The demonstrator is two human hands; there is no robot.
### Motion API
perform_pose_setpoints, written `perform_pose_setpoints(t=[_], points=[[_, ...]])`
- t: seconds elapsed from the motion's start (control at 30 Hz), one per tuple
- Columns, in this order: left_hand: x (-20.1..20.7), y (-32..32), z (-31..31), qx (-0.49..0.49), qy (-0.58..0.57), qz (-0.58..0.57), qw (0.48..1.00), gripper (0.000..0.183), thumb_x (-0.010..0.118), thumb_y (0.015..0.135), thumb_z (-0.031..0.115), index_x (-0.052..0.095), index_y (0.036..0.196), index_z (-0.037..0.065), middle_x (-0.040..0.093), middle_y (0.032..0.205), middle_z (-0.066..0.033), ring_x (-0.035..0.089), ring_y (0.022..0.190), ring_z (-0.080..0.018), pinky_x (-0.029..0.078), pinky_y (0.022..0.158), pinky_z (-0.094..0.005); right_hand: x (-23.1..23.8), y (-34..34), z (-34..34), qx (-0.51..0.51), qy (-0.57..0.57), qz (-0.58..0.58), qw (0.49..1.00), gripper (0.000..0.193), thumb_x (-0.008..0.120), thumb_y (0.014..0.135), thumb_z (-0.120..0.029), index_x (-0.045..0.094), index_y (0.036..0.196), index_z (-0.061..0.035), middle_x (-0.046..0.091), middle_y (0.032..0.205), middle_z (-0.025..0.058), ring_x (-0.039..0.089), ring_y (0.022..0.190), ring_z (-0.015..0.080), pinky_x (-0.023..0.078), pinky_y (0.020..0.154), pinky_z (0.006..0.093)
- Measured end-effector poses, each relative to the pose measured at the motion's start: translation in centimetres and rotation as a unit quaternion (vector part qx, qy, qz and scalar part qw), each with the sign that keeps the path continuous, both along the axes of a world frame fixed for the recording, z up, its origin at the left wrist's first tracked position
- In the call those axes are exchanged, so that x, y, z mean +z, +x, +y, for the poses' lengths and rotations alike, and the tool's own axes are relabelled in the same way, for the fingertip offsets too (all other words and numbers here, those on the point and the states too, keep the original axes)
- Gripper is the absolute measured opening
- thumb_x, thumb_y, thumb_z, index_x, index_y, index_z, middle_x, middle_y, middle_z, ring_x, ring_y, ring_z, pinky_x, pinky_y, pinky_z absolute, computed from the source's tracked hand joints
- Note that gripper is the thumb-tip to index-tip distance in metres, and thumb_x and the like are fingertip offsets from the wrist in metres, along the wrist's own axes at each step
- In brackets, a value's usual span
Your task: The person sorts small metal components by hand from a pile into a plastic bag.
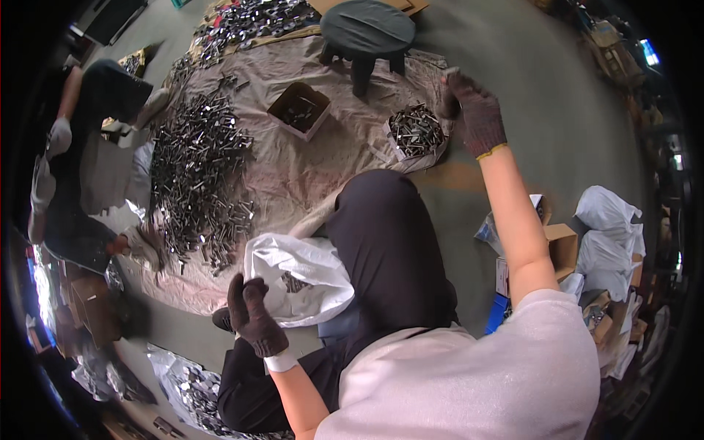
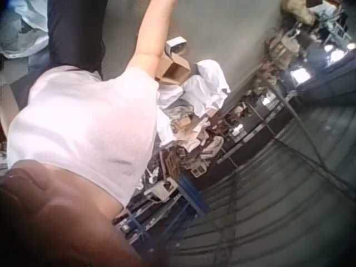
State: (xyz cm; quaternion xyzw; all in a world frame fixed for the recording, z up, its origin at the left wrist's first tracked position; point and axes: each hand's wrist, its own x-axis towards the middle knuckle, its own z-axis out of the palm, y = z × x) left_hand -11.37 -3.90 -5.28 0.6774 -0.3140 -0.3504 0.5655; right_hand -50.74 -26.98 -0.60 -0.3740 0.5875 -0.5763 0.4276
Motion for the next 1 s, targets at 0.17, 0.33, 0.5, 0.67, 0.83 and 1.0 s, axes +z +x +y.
perform_pose_setpoints(t=[0.17, 0.33, 0.5, 0.67, 0.83, 1.0], points=[[-2.9, 1.2, 1.7, 0.103, 0.090, 0.092, 0.986, 0.039, 0.058, 0.096, 0.019, 0.053, 0.129, -0.001, 0.068, 0.094, -0.0106, 0.062, 0.079, -0.0171, 0.052, 0.076, -0.0303, -17.3, -11.8, -1.6, -0.019, 0.224, 0.288, 0.931, 0.024, 0.064, 0.084, -0.026, 0.073, 0.096, -0.0068, 0.071, 0.080, 0.0141, 0.067, 0.074, 0.0263, 0.052, 0.070, 0.0340], [-4.4, 1.1, 2.5, 0.139, 0.136, 0.129, 0.972, 0.039, 0.061, 0.094, 0.021, 0.056, 0.128, 0.002, 0.068, 0.093, -0.0096, 0.063, 0.079, -0.0176, 0.053, 0.071, -0.0308, -21.8, -9.8, -2.9, 0.008, 0.184, 0.441, 0.878, 0.027, 0.062, 0.083, -0.029, 0.072, 0.108, -0.0208, 0.069, 0.107, 0.0122, 0.065, 0.100, 0.0326, 0.051, 0.088, 0.0396], [-5.1, 0.5, 2.5, 0.139, 0.142, 0.116, 0.973, 0.037, 0.060, 0.095, 0.021, 0.057, 0.127, 0.002, 0.068, 0.094, -0.0103, 0.063, 0.079, -0.0180, 0.053, 0.071, -0.0296, -22.1, -7.4, -4.6, 0.016, 0.197, 0.525, 0.827, 0.026, 0.063, 0.084, -0.028, 0.071, 0.109, -0.0247, 0.069, 0.111, 0.0102, 0.065, 0.102, 0.0332, 0.052, 0.090, 0.0415], [-5.4, -0.3, 2.1, 0.112, 0.154, 0.103, 0.976, 0.037, 0.060, 0.095, 0.022, 0.057, 0.126, 0.002, 0.068, 0.093, -0.0098, 0.062, 0.078, -0.0174, 0.053, 0.071, -0.0297, -23.5, -10.0, -4.9, 0.059, 0.170, 0.674, 0.716, 0.024, 0.062, 0.084, -0.023, 0.072, 0.106, -0.0232, 0.066, 0.116, 0.0091, 0.060, 0.108, 0.0346, 0.049, 0.091, 0.0454], [-5.6, 0.6, 3.1, 0.125, 0.161, 0.099, 0.974, 0.037, 0.061, 0.095, 0.022, 0.058, 0.126, 0.004, 0.068, 0.094, -0.0079, 0.064, 0.078, -0.0170, 0.054, 0.071, -0.0299, -21.6, -9.5, -3.8, -0.006, 0.164, 0.613, 0.773, 0.023, 0.061, 0.084, -0.025, 0.073, 0.102, -0.0190, 0.069, 0.111, 0.0089, 0.063, 0.105, 0.0324, 0.050, 0.091, 0.0423], [-5.1, 2.1, 3.6, 0.164, 0.142, 0.091, 0.972, 0.037, 0.060, 0.094, 0.020, 0.057, 0.126, 0.001, 0.067, 0.095, -0.0089, 0.062, 0.080, -0.0158, 0.053, 0.072, -0.0297, -21.1, -10.1, -4.4, -0.121, 0.149, 0.483, 0.854, 0.033, 0.059, 0.085, -0.043, 0.072, 0.103, -0.0184, 0.070, 0.106, 0.0107, 0.066, 0.097, 0.0350, 0.052, 0.084, 0.0444]])
